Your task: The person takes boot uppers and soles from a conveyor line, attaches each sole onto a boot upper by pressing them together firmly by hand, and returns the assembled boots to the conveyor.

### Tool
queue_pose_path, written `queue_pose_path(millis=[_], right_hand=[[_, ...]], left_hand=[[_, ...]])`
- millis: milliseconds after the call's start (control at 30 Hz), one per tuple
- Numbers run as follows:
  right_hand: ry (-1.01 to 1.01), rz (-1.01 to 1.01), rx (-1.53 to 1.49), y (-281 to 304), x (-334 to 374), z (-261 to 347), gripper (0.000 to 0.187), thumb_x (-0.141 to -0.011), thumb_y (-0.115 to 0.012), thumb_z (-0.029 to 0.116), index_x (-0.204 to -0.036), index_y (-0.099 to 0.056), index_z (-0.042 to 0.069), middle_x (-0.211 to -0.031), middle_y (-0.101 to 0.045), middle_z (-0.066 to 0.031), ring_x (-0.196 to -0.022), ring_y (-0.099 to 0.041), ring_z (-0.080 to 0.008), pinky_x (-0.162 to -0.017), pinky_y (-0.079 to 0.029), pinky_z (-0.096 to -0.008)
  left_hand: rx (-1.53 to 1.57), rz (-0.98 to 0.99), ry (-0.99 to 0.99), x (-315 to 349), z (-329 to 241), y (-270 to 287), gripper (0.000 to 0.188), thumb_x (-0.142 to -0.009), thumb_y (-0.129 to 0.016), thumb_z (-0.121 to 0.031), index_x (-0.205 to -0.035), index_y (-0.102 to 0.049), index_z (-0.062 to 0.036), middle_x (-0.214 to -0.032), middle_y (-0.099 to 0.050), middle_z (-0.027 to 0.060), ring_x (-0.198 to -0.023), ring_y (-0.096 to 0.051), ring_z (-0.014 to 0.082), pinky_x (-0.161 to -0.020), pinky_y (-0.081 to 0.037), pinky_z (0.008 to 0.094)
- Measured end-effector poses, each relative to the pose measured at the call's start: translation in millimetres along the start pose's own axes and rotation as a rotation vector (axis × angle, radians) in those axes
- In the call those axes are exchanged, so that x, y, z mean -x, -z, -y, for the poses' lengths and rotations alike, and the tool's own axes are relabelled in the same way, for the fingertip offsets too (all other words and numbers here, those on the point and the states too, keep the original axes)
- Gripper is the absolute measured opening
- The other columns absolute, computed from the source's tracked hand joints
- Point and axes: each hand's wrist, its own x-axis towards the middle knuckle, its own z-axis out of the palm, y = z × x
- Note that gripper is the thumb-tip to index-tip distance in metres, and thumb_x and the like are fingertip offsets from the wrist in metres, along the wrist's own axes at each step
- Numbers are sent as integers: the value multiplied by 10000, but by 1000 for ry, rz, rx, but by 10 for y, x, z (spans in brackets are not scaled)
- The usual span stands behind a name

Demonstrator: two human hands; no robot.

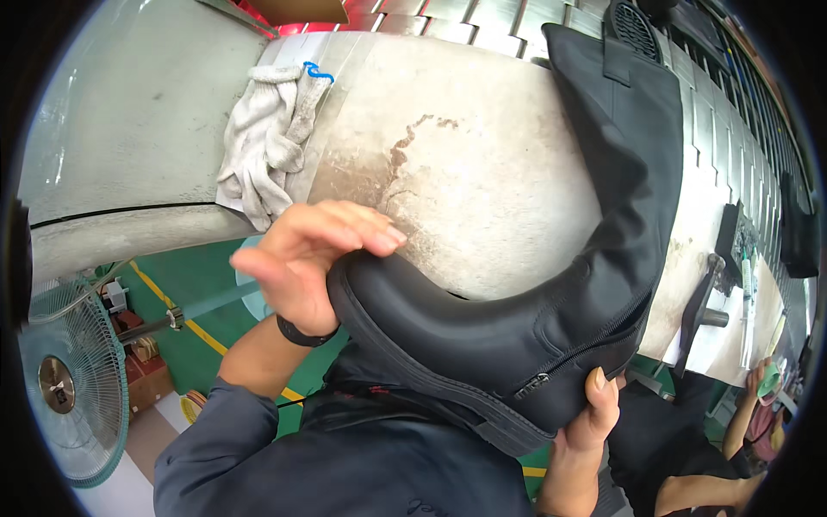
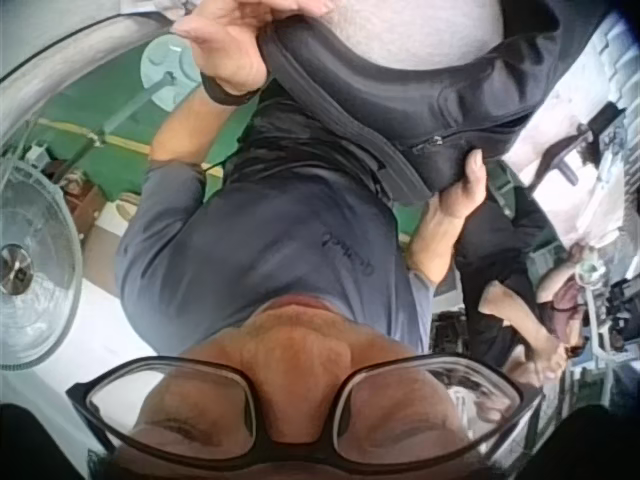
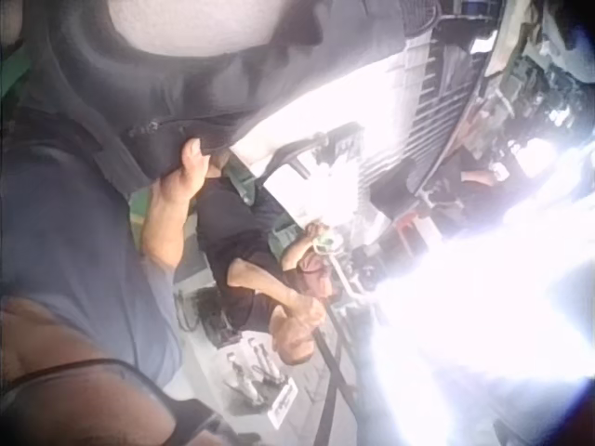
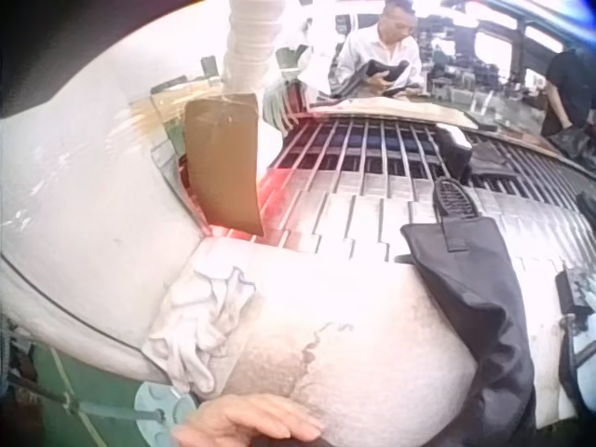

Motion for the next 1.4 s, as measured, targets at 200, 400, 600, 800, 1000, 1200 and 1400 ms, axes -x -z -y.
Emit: queue_pose_path(millis=[200, 400, 600, 800, 1000, 1200, 1400], right_hand=[[33, 93, -95, -276, 119, 143, 562, -1098, -507, 277, -1520, -510, -93, -1503, -615, -241, -1369, -620, -376, -1216, -445, -510], [72, 99, -17, -368, 180, 357, 547, -1083, -495, 248, -1519, -507, -82, -1519, -603, -240, -1378, -613, -368, -1222, -435, -524], [88, 130, -60, -506, 159, 393, 575, -1130, -445, 293, -1594, -450, -46, -1596, -547, -203, -1462, -535, -359, -1264, -370, -528], [129, 96, 34, -697, 234, 404, 611, -1104, -480, 346, -1576, -472, -41, -1567, -568, -208, -1429, -555, -361, -1245, -382, -520], [184, 29, 192, -790, 377, 461, 633, -1032, -550, 349, -1522, -504, -48, -1495, -607, -206, -1363, -591, -342, -1182, -435, -480], [196, -90, 318, -915, 560, 368, 645, -980, -584, 331, -1498, -514, -48, -1483, -610, -202, -1349, -598, -335, -1152, -460, -462], [93, -81, 114, -1056, 572, 343, 632, -927, -620, 265, -1479, -536, -30, -1462, -619, -199, -1348, -608, -304, -1172, -470, -463]], left_hand=[[230, 83, -55, -20, 48, 66, 984, -958, -232, -886, -1089, -637, 0, -981, -746, 219, -928, -725, 337, -857, -622, 491], [-78, 146, -85, -220, 63, 81, 1014, -935, -219, -904, -1103, -646, 0, -988, -754, 221, -934, -738, 351, -885, -608, 484], [-196, 218, -335, -255, 101, 17, 967, -980, -170, -853, -1062, -650, -17, -962, -769, 199, -900, -752, 358, -924, -587, 507], [-57, 72, -189, -173, 107, -31, 888, -977, -187, -839, -1073, -541, -30, -980, -737, 225, -926, -718, 342, -907, -605, 493], [-26, 64, -94, -135, 29, 20, 582, -1133, -331, -587, -1085, -501, -33, -974, -727, 242, -950, -709, 351, -901, -602, 497], [-201, 68, 30, -217, -183, 0, 360, -1190, -385, -323, -987, -466, -37, -912, -714, 246, -889, -709, 332, -903, -595, 494], [-470, 172, -48, -145, -341, -4, 845, -1055, -341, -775, -1147, -629, 14, -1003, -769, 225, -1001, -746, 354, -1108, -492, 519]])
